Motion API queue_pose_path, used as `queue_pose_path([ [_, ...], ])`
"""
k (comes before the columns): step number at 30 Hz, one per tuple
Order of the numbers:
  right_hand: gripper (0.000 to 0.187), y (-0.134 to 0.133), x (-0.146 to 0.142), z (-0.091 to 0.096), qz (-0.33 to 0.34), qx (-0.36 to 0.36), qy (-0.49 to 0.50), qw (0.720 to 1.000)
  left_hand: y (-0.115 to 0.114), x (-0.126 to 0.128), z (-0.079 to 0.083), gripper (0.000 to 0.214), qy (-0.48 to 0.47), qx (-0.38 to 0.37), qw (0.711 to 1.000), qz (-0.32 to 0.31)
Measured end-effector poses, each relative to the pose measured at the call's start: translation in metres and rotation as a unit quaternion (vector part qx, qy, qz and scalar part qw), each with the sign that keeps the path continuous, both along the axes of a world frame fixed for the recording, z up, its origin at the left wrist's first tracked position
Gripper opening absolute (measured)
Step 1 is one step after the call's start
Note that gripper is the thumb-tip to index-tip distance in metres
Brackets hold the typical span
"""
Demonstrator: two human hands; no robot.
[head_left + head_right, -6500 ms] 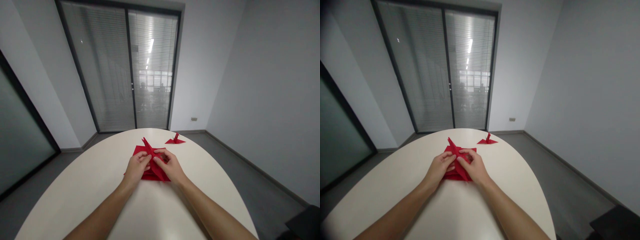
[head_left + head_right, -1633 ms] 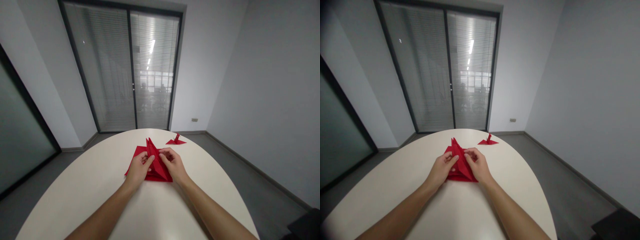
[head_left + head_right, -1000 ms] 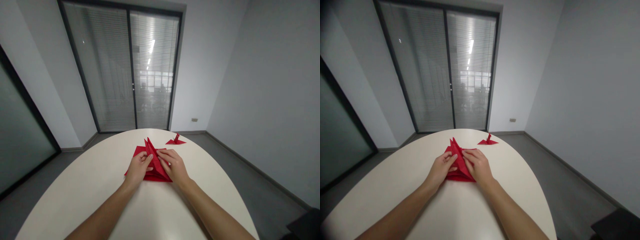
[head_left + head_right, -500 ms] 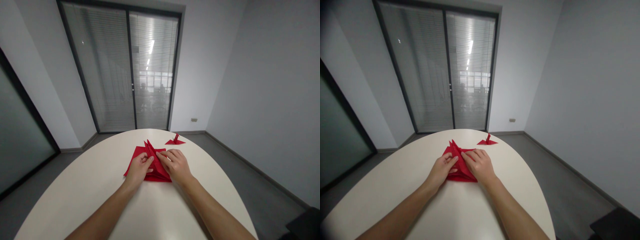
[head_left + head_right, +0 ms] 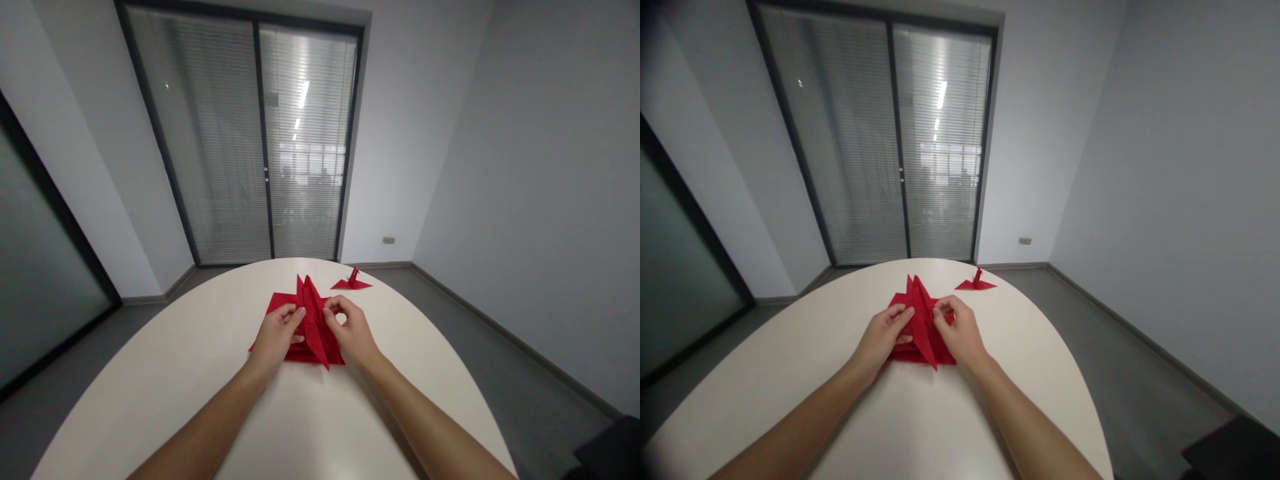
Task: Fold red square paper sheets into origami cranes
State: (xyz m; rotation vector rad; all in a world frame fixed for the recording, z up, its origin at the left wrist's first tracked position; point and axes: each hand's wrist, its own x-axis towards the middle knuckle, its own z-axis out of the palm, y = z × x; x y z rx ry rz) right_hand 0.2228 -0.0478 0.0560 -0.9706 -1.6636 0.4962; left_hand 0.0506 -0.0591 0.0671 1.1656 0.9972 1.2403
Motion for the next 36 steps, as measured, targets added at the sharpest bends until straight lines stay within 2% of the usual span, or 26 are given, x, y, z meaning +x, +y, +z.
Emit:
queue_pose_path([
  [3,0.012,0.003,0.001,-0.001,0.010,-0.028,0.062,0.998,0.001,-0.001,0.001,0.035,0.005,0.004,1.000,0.024],
  [7,0.018,0.005,0.002,-0.003,-0.013,-0.039,0.148,0.988,0.002,-0.002,-0.001,0.034,-0.009,-0.009,0.998,0.063],
  [11,0.025,0.003,0.001,-0.003,-0.009,-0.066,0.212,0.975,0.002,-0.003,-0.004,0.030,-0.068,-0.048,0.995,0.055],
  [16,0.027,0.002,0.003,-0.003,0.016,-0.075,0.246,0.966,0.002,-0.004,-0.005,0.018,-0.119,-0.093,0.986,0.063],
  [18,0.024,0.003,0.005,-0.004,0.008,-0.054,0.240,0.969,0.003,-0.004,-0.006,0.016,-0.132,-0.102,0.983,0.072],
  [23,0.007,0.006,0.008,-0.011,-0.027,0.071,0.156,0.985,0.010,-0.006,-0.006,0.014,-0.190,-0.115,0.970,0.101],
  [26,0.022,0.004,0.008,-0.011,-0.009,0.114,0.126,0.985,0.012,-0.007,-0.004,0.017,-0.227,-0.144,0.957,0.106],
  [30,0.027,-0.001,0.008,-0.003,-0.049,0.179,0.024,0.982,0.011,-0.006,-0.002,0.021,-0.213,-0.170,0.955,0.117],
  [32,0.028,-0.003,0.008,0.000,-0.055,0.186,0.018,0.981,0.011,-0.005,-0.002,0.022,-0.192,-0.169,0.959,0.122],
  [36,0.020,-0.003,0.008,0.001,-0.022,0.138,0.095,0.986,0.009,-0.002,0.001,0.025,-0.218,-0.184,0.953,0.101],
])
